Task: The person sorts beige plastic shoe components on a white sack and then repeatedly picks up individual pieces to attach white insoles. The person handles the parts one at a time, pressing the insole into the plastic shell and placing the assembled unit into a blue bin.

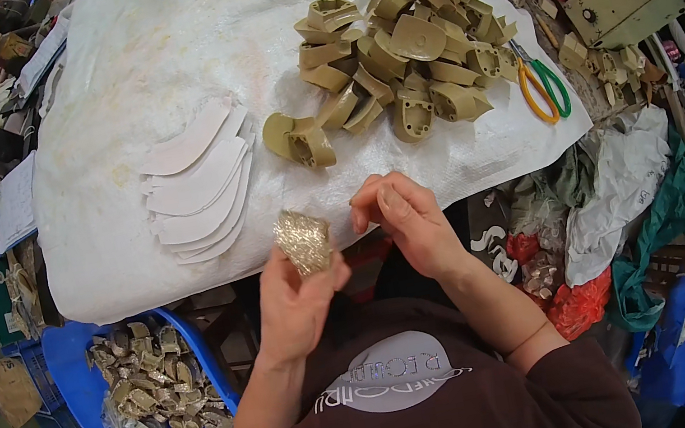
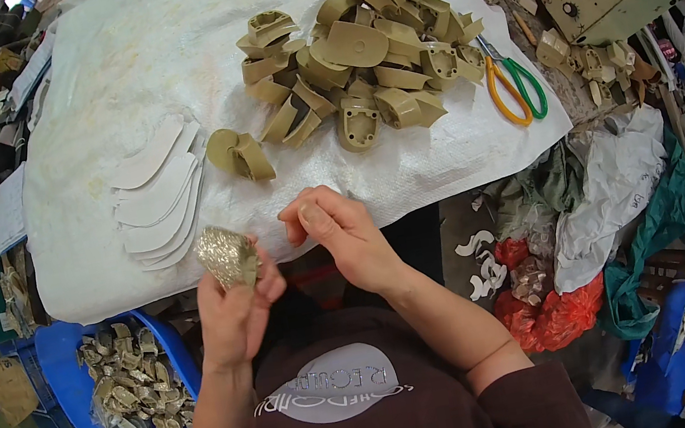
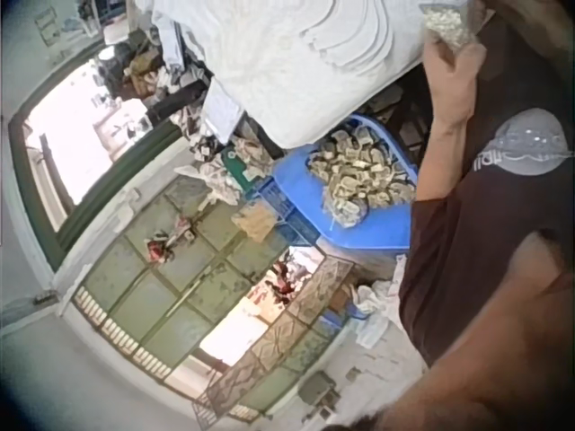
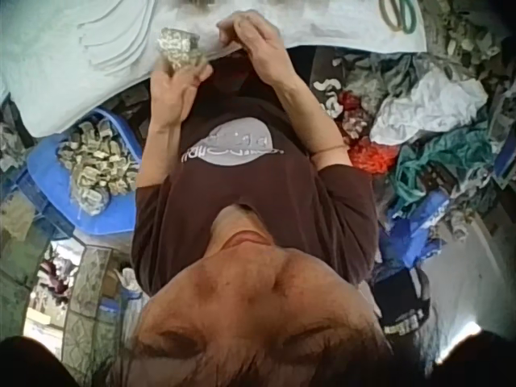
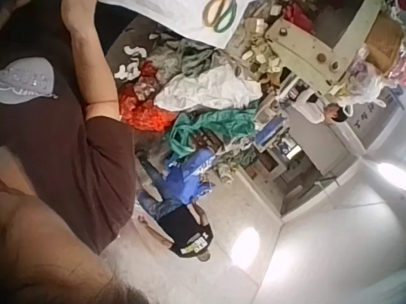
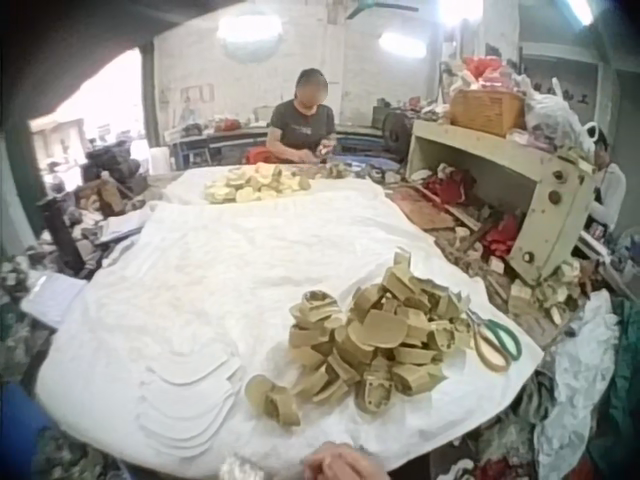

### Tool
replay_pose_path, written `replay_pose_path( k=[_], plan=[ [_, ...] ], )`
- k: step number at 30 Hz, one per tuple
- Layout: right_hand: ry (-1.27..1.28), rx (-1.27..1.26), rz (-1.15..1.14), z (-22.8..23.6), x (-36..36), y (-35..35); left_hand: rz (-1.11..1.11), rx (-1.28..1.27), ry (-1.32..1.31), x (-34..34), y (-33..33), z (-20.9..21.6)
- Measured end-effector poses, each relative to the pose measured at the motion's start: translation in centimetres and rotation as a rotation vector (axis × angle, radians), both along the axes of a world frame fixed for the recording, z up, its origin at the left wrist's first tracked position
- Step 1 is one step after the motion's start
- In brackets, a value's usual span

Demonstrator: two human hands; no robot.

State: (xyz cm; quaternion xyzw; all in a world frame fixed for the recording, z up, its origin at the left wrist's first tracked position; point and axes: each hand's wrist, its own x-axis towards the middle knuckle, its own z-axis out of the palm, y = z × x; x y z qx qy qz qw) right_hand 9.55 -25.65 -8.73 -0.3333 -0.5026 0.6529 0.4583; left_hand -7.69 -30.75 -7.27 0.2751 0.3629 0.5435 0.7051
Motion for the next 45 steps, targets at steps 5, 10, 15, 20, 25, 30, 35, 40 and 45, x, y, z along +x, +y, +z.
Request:
replay_pose_path(
  k=[5, 10, 15, 20, 25, 30, 35, 40, 45],
  plan=[
    [0.021, -0.171, 0.219, 1.0, 0.2, 1.1, 0.010, 0.445, 1.022, -0.6, 0.9, 2.6],
    [0.005, -0.120, 0.349, 0.8, 0.8, 1.7, 0.052, 0.700, 1.160, -0.8, 0.9, 2.4],
    [-0.472, 0.379, 0.183, 2.8, 0.6, 1.4, 0.096, 0.736, 1.214, -0.5, 1.3, 2.0],
    [-0.131, 0.061, 0.085, 1.7, 0.3, 0.6, 0.216, 0.797, 1.237, 0.2, 1.7, 1.5],
    [-0.077, 0.009, 0.087, 1.3, 0.1, 0.0, 0.370, 0.810, 1.283, 1.6, 1.6, 1.1],
    [-0.414, 0.295, -0.157, 1.1, -1.2, -1.1, 0.472, 0.821, 1.426, 2.4, 1.5, 0.3],
    [0.187, -0.231, 0.105, -0.3, -0.5, -1.0, 0.514, 0.845, 1.404, 2.1, 1.9, 0.3],
    [-0.221, 0.118, -0.049, 0.0, -1.4, -1.5, 0.429, 0.838, 1.517, 1.6, 1.4, 0.0],
    [-0.299, 0.182, -0.131, 0.2, -3.3, -2.6, 0.414, 0.821, 1.514, 0.6, 1.2, 0.0]
  ],
)
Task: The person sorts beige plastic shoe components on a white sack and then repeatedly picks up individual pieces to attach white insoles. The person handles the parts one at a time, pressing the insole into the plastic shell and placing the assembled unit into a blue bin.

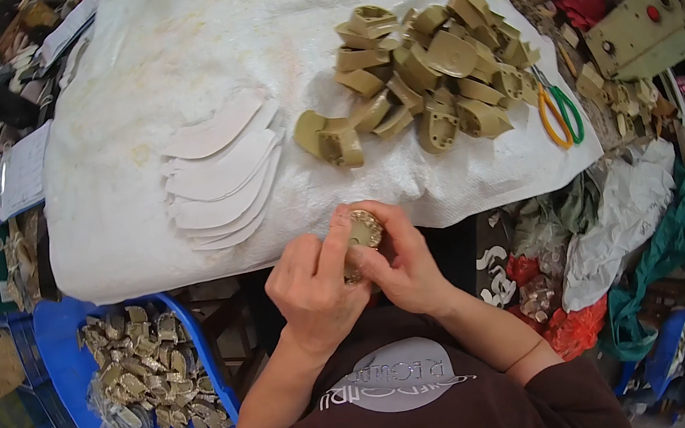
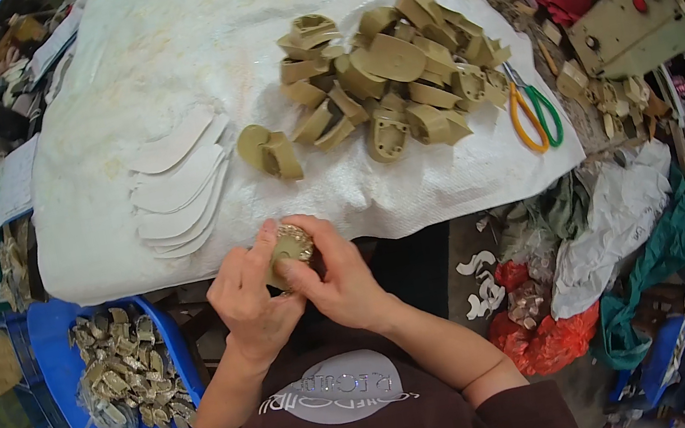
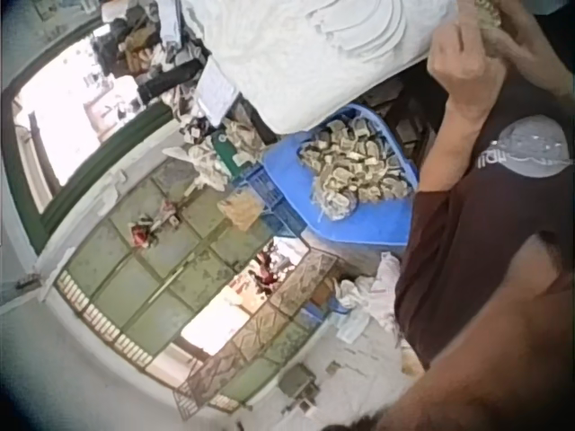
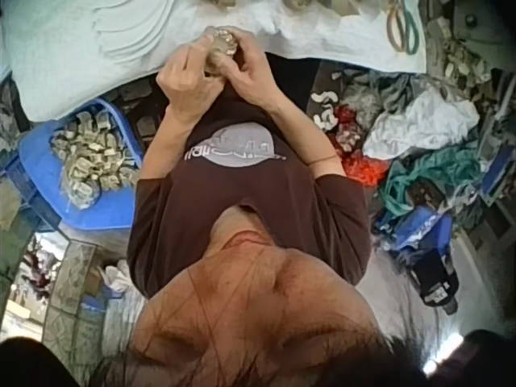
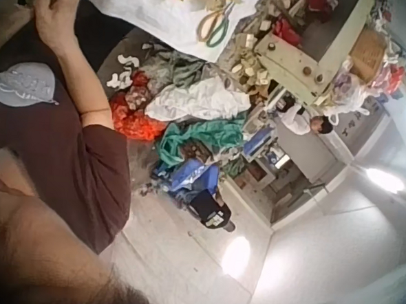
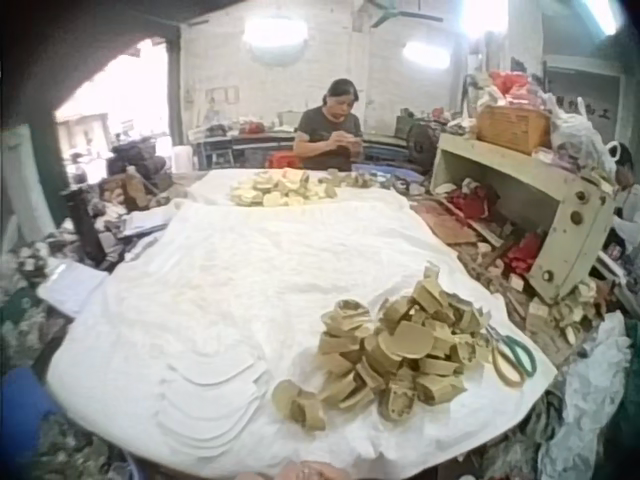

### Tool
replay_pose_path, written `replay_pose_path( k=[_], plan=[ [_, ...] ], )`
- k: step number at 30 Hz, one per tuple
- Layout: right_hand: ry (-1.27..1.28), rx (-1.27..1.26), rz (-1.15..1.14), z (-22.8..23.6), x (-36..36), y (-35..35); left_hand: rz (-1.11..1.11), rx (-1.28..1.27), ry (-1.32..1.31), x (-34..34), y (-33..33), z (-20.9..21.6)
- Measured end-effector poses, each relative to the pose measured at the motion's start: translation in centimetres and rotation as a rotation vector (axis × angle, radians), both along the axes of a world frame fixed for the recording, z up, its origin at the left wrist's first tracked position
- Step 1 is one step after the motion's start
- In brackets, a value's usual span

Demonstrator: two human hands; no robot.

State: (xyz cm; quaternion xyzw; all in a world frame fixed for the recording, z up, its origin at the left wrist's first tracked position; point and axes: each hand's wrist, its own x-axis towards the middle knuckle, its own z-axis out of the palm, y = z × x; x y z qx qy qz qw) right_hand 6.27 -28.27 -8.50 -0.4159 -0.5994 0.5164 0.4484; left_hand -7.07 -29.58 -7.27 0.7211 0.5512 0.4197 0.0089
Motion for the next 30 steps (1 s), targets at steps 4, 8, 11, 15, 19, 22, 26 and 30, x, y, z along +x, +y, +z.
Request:
replay_pose_path(
  k=[4, 8, 11, 15, 19, 22, 26, 30],
  plan=[
    [-0.080, 0.235, 0.104, -0.3, -0.2, 0.9, 0.007, 0.023, -0.106, -1.2, -0.6, -0.9],
    [-0.198, 0.387, 0.334, 2.2, -1.6, 4.0, 0.123, -0.027, -0.186, -5.2, -1.9, -1.0],
    [-0.254, 0.528, 0.229, 2.9, -2.9, 6.2, 0.459, -0.115, -0.165, -10.4, -4.4, -2.3],
    [-0.401, 0.757, 0.149, 3.8, -4.8, 9.4, 0.958, -0.149, 0.071, -20.4, -10.6, -4.3],
    [-0.488, 0.714, 0.225, 4.3, -5.5, 11.7, 1.579, -0.222, 0.454, -25.0, -14.4, -4.1],
    [-0.637, 0.753, 0.257, 4.9, -6.5, 12.9, 1.276, -0.072, 0.328, -25.1, -13.0, -3.4],
    [-0.825, 0.783, 0.302, 4.0, -8.3, 15.4, 0.657, -0.088, -0.072, -16.8, -4.8, -0.4],
    [-1.121, 0.690, 0.382, 4.4, -10.4, 16.3, 0.166, -0.037, -0.042, -10.4, 0.8, 1.2]
  ],
)
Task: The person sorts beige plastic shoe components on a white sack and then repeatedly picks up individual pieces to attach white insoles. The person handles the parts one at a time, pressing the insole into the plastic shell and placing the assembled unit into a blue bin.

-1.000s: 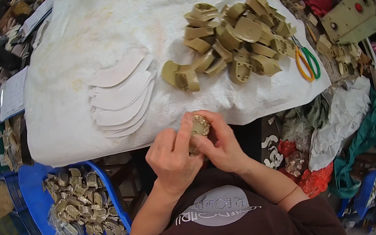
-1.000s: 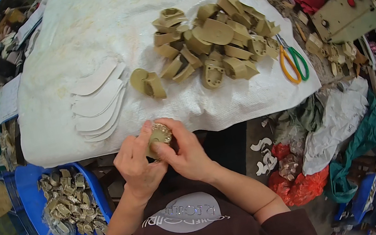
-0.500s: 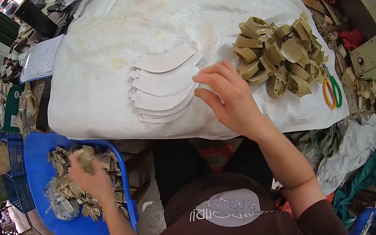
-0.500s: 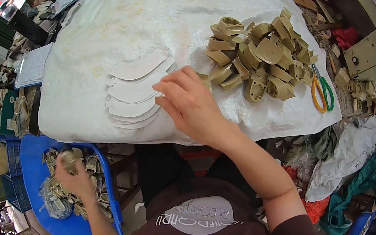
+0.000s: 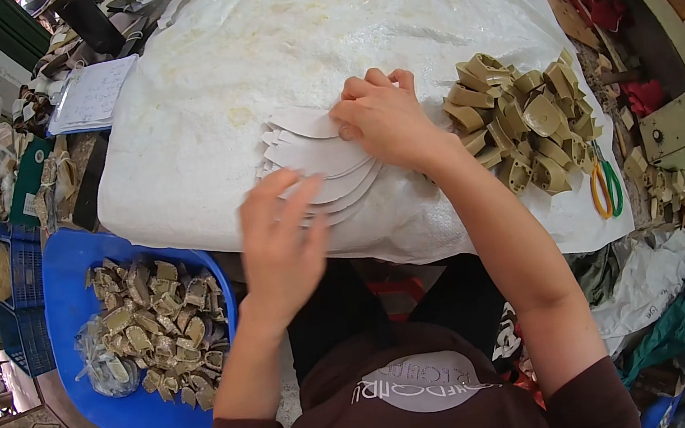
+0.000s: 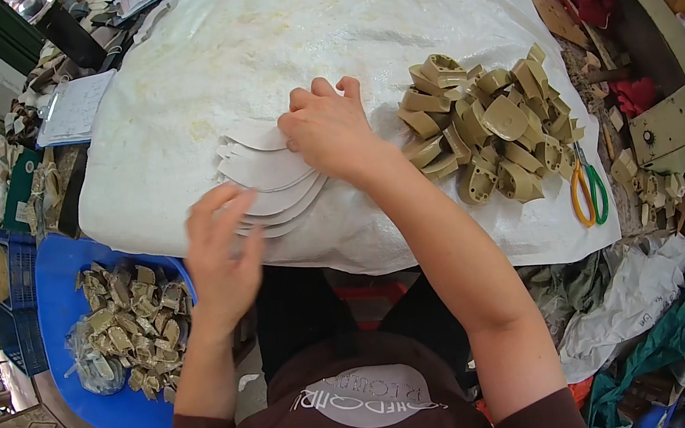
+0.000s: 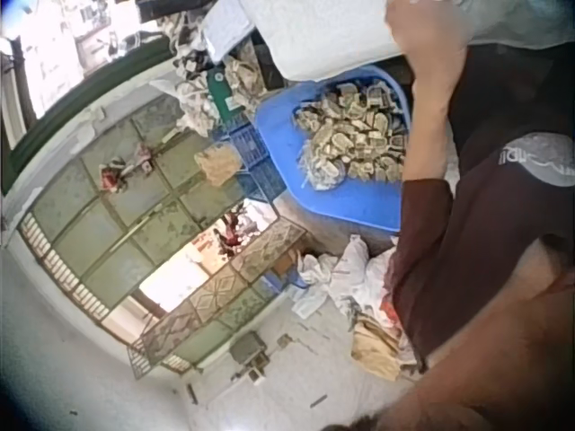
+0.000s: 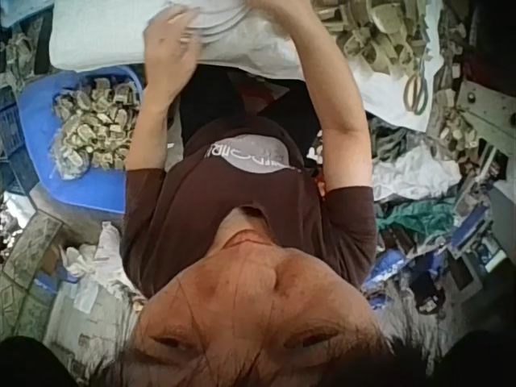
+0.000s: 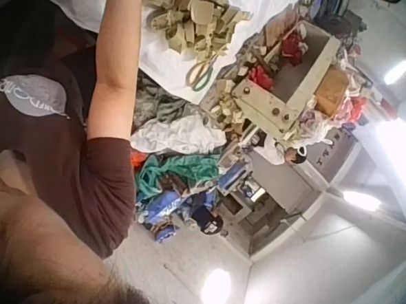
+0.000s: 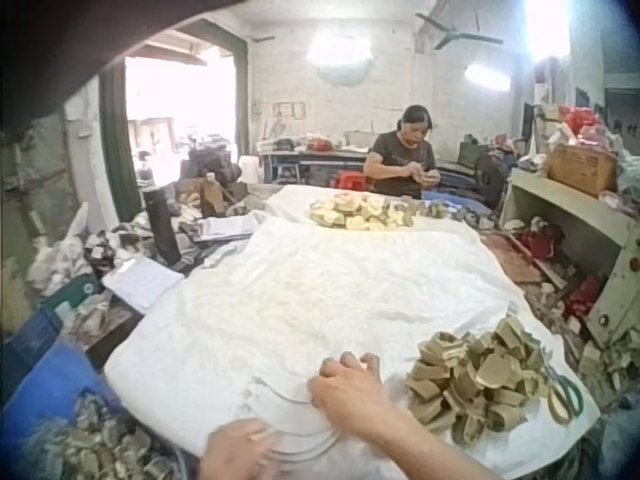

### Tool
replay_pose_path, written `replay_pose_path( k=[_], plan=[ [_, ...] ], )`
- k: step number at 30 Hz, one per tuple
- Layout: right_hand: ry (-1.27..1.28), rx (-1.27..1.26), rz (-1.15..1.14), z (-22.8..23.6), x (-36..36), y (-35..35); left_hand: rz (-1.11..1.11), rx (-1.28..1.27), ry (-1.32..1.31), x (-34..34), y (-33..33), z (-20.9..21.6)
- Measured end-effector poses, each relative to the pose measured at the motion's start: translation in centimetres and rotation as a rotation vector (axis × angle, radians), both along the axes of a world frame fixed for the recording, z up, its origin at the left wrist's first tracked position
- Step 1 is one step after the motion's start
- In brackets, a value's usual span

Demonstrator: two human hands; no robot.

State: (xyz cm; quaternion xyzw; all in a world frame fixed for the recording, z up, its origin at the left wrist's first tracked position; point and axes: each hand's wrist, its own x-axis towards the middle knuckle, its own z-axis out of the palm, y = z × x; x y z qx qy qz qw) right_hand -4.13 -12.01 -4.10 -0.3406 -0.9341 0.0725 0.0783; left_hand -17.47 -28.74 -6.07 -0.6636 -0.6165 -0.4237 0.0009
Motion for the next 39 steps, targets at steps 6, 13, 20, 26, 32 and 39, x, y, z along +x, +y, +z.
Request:
replay_pose_path(
  k=[6, 13, 20, 26, 32, 39],
  plan=[
    [0.207, 0.080, 0.009, -1.1, 0.7, 0.8, 0.048, -0.028, 0.209, 2.2, 3.3, -2.7],
    [0.836, -0.118, -0.191, 2.8, 6.0, -0.8, 0.050, -0.103, 0.222, 2.7, 2.4, -1.8],
    [0.885, -0.058, -0.098, 0.5, 8.9, -3.6, -0.236, -0.100, -0.137, 5.9, 2.1, 0.1],
    [1.114, -0.338, -0.177, 0.3, 8.4, -3.4, -0.164, 0.040, 0.061, 7.7, 6.6, 1.1],
    [1.479, -0.551, -0.085, 2.0, 8.9, -4.5, -0.200, 0.189, -0.019, 6.1, 9.9, 1.2],
    [1.344, -0.342, -0.245, 1.0, 12.3, -5.4, 0.118, 0.367, 0.493, 0.8, 7.6, 3.9]
  ],
)
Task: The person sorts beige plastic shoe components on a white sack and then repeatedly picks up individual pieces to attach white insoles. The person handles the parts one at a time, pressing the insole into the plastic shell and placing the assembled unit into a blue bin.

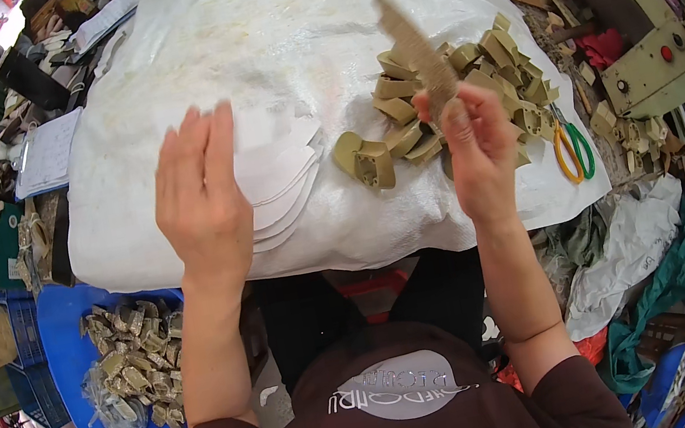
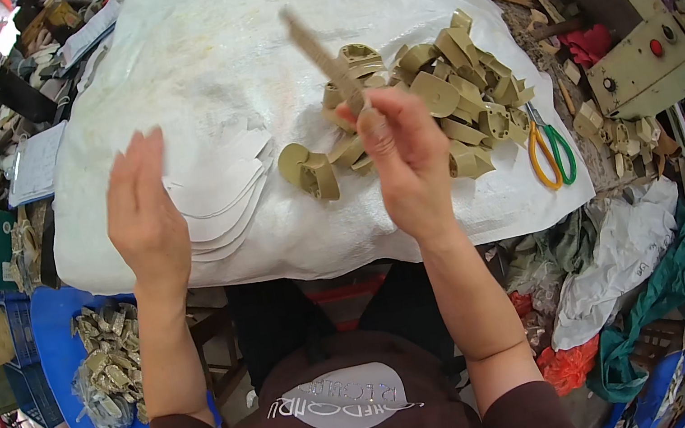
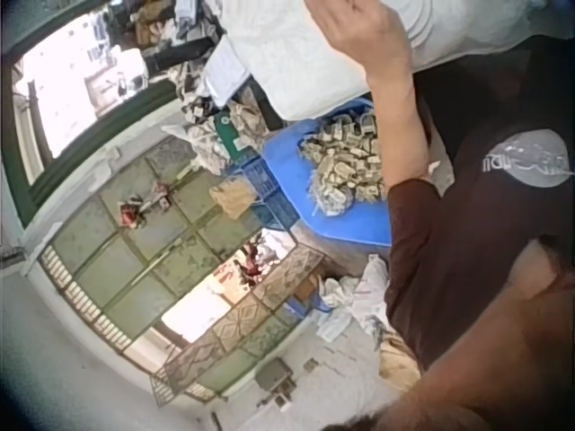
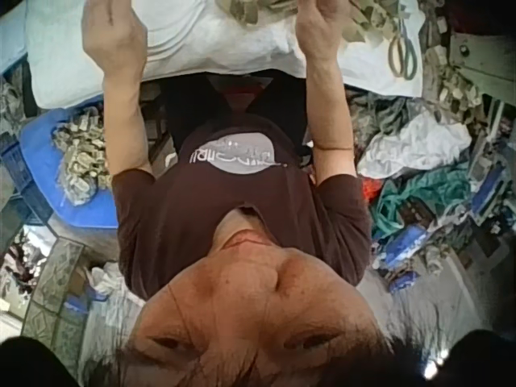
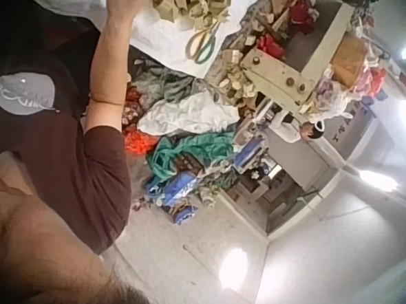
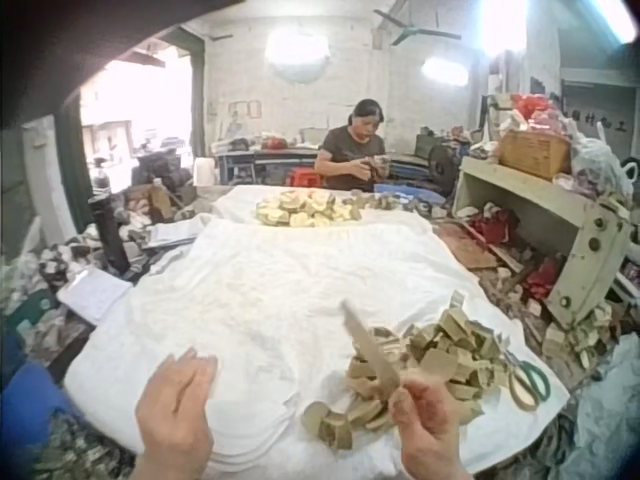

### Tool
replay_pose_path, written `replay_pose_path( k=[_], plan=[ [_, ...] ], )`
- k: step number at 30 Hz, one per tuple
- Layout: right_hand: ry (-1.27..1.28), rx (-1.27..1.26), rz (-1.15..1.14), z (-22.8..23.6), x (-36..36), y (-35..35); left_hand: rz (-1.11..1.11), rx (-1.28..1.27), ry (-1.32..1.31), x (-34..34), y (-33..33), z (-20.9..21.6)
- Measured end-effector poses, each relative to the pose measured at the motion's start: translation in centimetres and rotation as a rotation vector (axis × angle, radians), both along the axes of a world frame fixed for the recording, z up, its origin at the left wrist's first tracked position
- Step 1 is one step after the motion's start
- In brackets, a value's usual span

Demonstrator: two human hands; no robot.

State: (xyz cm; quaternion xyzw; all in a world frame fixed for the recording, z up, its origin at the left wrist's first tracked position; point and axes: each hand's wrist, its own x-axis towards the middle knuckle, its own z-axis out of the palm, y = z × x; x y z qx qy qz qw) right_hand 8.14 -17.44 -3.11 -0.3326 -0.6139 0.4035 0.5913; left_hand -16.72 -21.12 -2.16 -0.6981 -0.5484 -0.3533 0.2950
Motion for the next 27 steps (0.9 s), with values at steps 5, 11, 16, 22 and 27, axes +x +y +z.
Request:
replay_pose_path(
  k=[5, 11, 16, 22, 27],
  plan=[
    [-0.224, 0.023, -0.006, -1.2, 0.1, -1.2, 0.012, -0.492, -0.125, 2.0, -4.0, -4.1],
    [-0.710, 0.510, 0.062, -1.2, 0.1, -3.5, -0.591, -0.623, -0.695, 4.3, -6.3, -3.5],
    [-0.642, 0.283, 0.065, -1.8, -0.2, -3.7, -0.704, -0.805, -1.783, 6.6, -7.2, -4.2],
    [-0.960, 0.257, -0.394, -4.1, -1.6, -2.3, -0.769, -0.426, -1.780, 9.1, -3.5, -4.6],
    [-0.754, 0.245, -0.200, -4.0, -1.0, -4.2, -0.717, -0.692, -1.328, 9.2, -1.6, -4.7]
  ],
)
